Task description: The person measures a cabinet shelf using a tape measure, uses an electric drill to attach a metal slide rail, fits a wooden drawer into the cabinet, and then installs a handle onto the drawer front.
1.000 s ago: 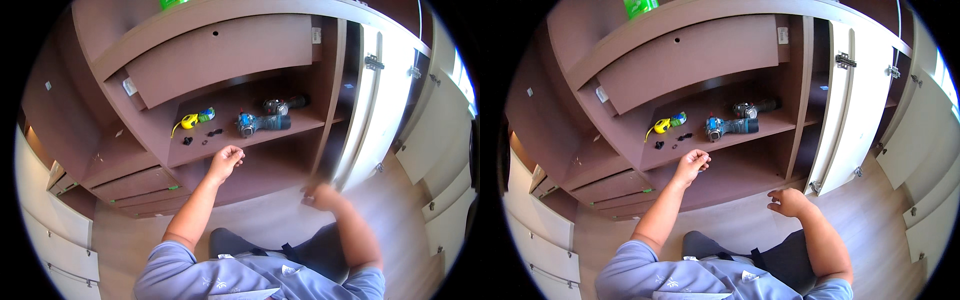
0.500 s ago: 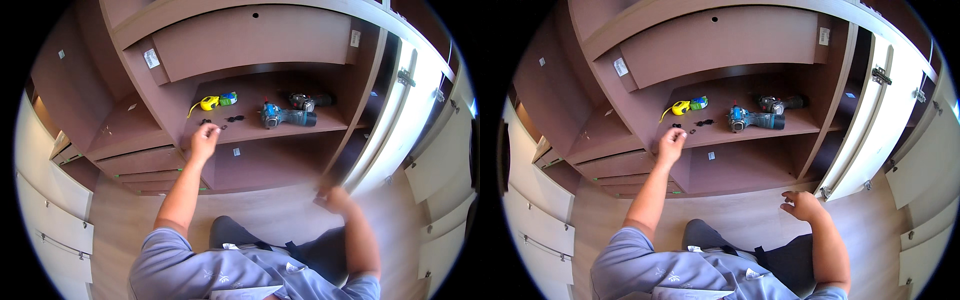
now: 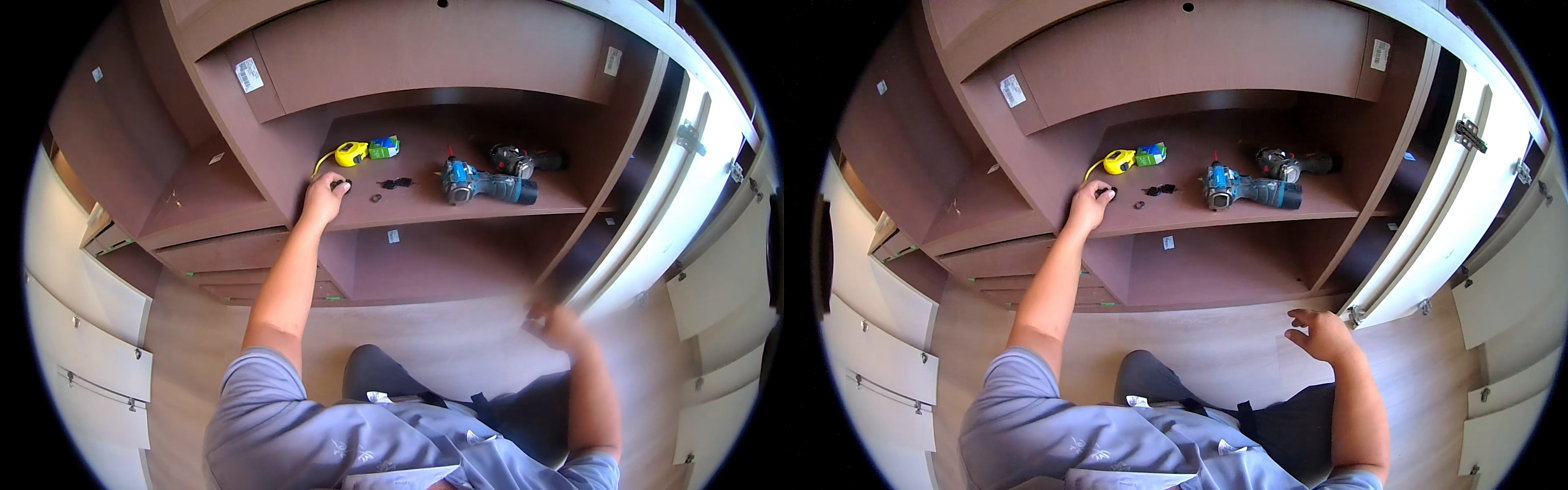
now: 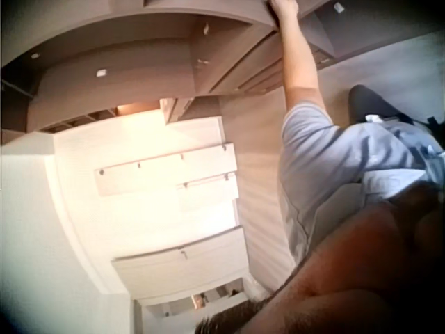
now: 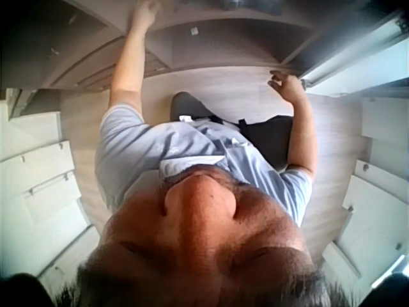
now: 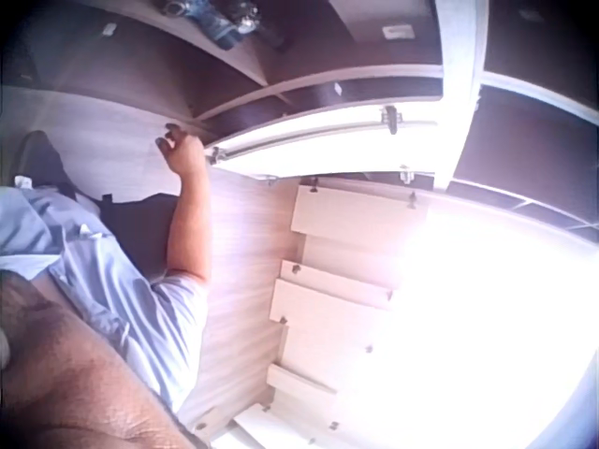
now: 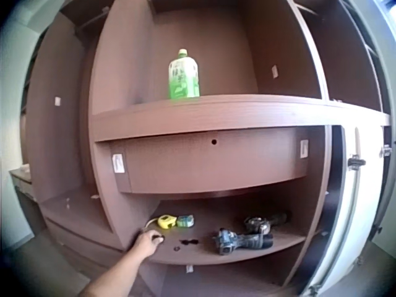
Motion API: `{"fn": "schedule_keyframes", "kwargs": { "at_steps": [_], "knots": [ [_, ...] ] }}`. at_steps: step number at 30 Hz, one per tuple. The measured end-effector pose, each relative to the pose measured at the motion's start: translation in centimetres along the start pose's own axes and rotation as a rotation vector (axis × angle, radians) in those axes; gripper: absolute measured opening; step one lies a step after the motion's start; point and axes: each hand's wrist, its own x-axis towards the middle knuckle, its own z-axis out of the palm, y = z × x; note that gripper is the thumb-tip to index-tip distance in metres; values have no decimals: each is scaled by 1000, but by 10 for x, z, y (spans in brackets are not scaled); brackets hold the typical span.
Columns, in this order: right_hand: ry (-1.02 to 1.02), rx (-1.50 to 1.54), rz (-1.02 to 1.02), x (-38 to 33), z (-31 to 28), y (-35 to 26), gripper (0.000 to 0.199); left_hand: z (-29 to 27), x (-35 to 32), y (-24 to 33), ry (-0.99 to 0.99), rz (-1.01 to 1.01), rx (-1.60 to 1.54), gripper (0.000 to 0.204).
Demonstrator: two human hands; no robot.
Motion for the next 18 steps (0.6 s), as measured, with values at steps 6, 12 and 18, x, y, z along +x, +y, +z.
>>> {"fn": "schedule_keyframes", "kwargs": {
  "at_steps": [6, 12, 18],
  "knots": [
    [-26, 41, 20, 9, -1, 2, 43, 12, -7, -20, 105, 159, -329, 17],
    [-46, 57, -6, 14, -6, -3, 43, 20, -20, 19, -88, 171, -97, 24],
    [11, 73, -129, 21, -1, 5, 38, 9, -25, 36, -214, 336, 68, 30]
  ]
}}
